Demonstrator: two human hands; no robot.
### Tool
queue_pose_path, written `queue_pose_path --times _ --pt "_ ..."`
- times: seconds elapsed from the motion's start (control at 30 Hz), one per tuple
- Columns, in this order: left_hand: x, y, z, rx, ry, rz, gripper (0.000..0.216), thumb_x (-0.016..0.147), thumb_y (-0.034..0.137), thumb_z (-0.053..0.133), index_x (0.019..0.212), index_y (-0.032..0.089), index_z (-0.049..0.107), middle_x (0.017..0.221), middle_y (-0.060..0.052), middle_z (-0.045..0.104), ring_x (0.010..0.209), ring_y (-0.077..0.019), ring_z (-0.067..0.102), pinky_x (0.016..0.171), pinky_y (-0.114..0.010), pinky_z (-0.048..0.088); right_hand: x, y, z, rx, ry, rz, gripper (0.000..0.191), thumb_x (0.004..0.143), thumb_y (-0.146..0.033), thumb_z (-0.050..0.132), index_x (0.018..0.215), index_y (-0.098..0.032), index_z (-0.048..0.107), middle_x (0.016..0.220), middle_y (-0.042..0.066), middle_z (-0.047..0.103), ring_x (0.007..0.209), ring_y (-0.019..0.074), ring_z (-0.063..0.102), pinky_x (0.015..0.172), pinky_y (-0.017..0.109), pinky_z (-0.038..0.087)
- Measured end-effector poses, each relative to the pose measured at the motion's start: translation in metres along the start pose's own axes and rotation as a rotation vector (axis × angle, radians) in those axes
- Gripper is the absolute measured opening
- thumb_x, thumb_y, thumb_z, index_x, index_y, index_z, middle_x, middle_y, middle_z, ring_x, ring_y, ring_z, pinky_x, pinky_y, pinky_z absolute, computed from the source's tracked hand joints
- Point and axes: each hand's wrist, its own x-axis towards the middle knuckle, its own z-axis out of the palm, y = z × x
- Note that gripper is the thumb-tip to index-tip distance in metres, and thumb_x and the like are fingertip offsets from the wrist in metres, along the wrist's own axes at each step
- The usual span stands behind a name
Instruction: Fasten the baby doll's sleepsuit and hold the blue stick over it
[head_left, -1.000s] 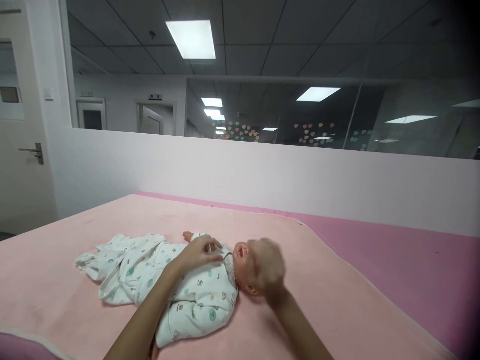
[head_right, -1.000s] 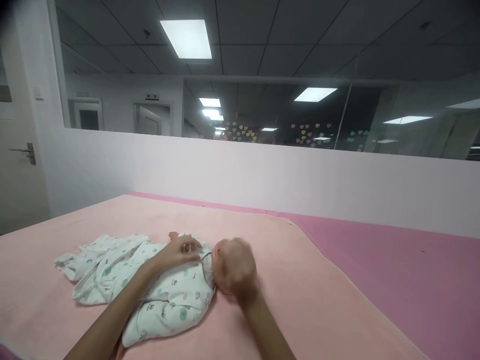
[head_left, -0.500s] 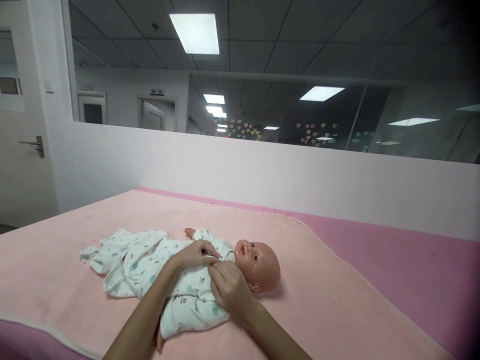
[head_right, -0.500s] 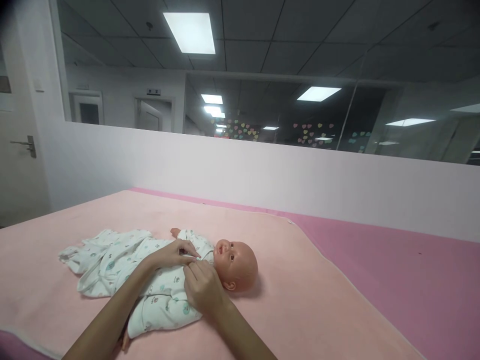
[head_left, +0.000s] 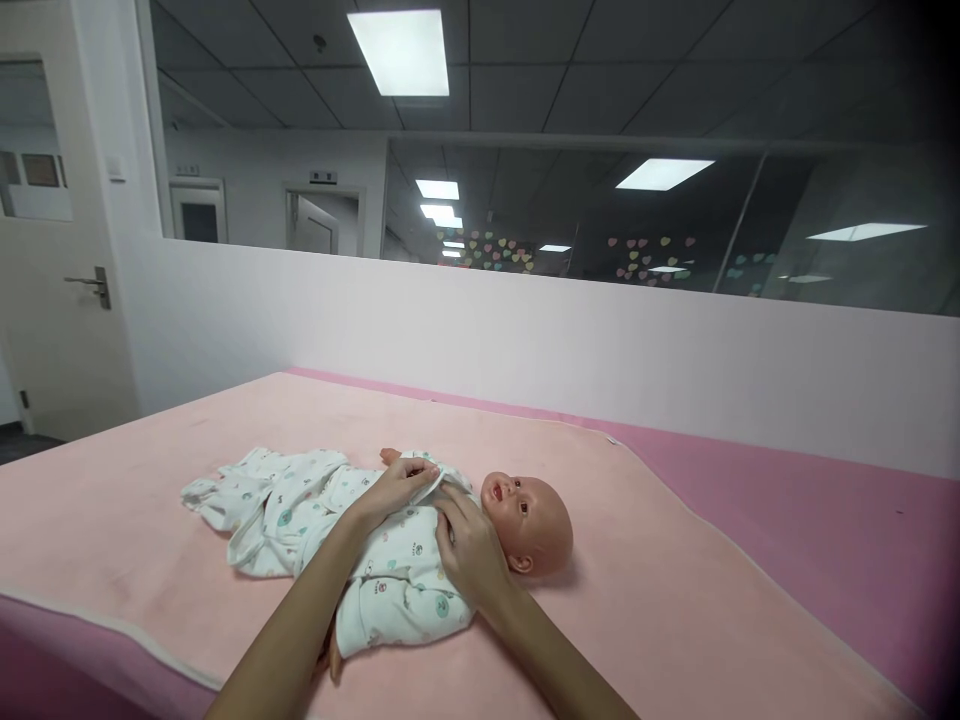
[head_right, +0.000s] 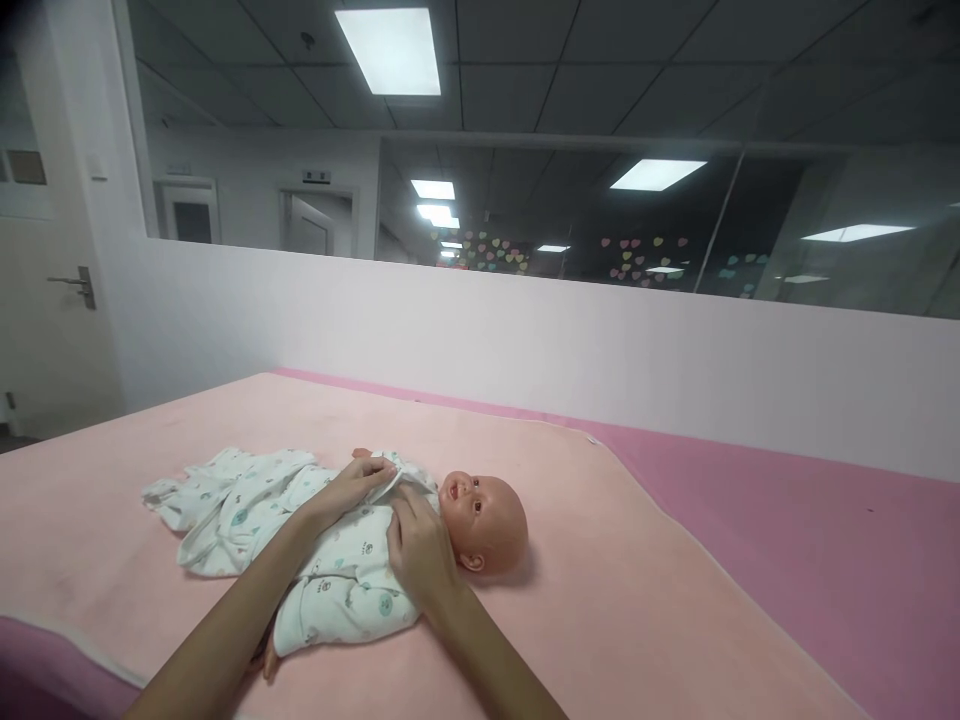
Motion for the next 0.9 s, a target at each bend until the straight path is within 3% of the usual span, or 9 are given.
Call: queue_pose_path --times 0.07,0.27,0.47,0.57,0.67,0.77,0.9 --pt "0.0 0.001 0.001 -0.038 -0.021 -0.015 0.038 0.071 0.05 0.054 0.071 0.012 0.055 0.064 0.002 0.047 0.064 -0.0096 0.04 0.06 -0.021 0.03 0.006 -0.002 0.001 -0.05 -0.053 0.093 0.028 0.081 -0.011 0.034 0.102 -0.015 0.053 0.109 0.009 0.054 0.101 0.0181 0.049 0.087 0.032 0.041" --pt "0.004 -0.006 0.001 -0.025 -0.027 0.01 0.038 0.072 0.048 0.055 0.079 0.011 0.059 0.074 -0.002 0.056 0.072 -0.0124 0.048 0.066 -0.022 0.035 0.033 -0.006 0.008 -0.291 -0.273 0.383 0.033 0.077 -0.001 0.031 0.095 -0.011 0.057 0.094 0.011 0.06 0.084 0.0189 0.057 0.074 0.028 0.044" --pt "0.006 -0.009 0.001 0.003 -0.016 0.041 0.037 0.075 0.048 0.052 0.079 0.011 0.057 0.075 -0.002 0.054 0.075 -0.0123 0.047 0.069 -0.022 0.036 0.047 -0.011 0.016 -0.497 -0.415 0.422 0.039 0.077 0.005 0.026 0.091 -0.007 0.059 0.089 0.018 0.06 0.081 0.0229 0.06 0.063 0.029 0.042" --pt "0.007 -0.012 0.0 0.032 0.0 0.043 0.037 0.075 0.049 0.05 0.075 0.012 0.054 0.069 0.001 0.048 0.067 -0.0095 0.042 0.063 -0.02 0.033 0.043 -0.013 0.013 -0.517 -0.374 0.405 0.038 0.076 0.006 0.027 0.09 -0.009 0.059 0.091 0.017 0.059 0.076 0.0211 0.06 0.061 0.028 0.041" --pt "0.008 -0.016 -0.001 0.082 0.024 0.044 0.039 0.076 0.051 0.047 0.068 0.013 0.051 0.06 0.004 0.038 0.058 -0.0075 0.033 0.055 -0.02 0.027 0.04 -0.014 -0.01 -0.423 -0.289 0.427 0.034 0.075 0.002 0.032 0.082 -0.014 0.061 0.088 0.011 0.06 0.067 0.0157 0.058 0.056 0.025 0.038" --pt "0.009 -0.017 0.0 0.146 0.051 0.028 0.036 0.074 0.048 0.051 0.072 0.013 0.055 0.06 0.003 0.04 0.058 -0.008 0.035 0.055 -0.021 0.028 0.042 -0.014 -0.049 -0.183 -0.089 0.494 0.027 0.079 -0.011 0.036 0.078 -0.016 0.063 0.078 0.006 0.061 0.07 0.0145 0.056 0.062 0.024 0.039" --pt "0.007 -0.013 0.003 0.234 0.021 0.012 0.033 0.063 0.035 0.067 0.089 0.016 0.062 0.08 -0.002 0.055 0.07 -0.0111 0.046 0.065 -0.023 0.036 0.048 -0.008 -0.089 0.202 0.222 0.619 0.022 0.077 -0.025 0.042 0.08 -0.017 0.063 0.08 0.004 0.063 0.07 0.0143 0.056 0.064 0.025 0.042"
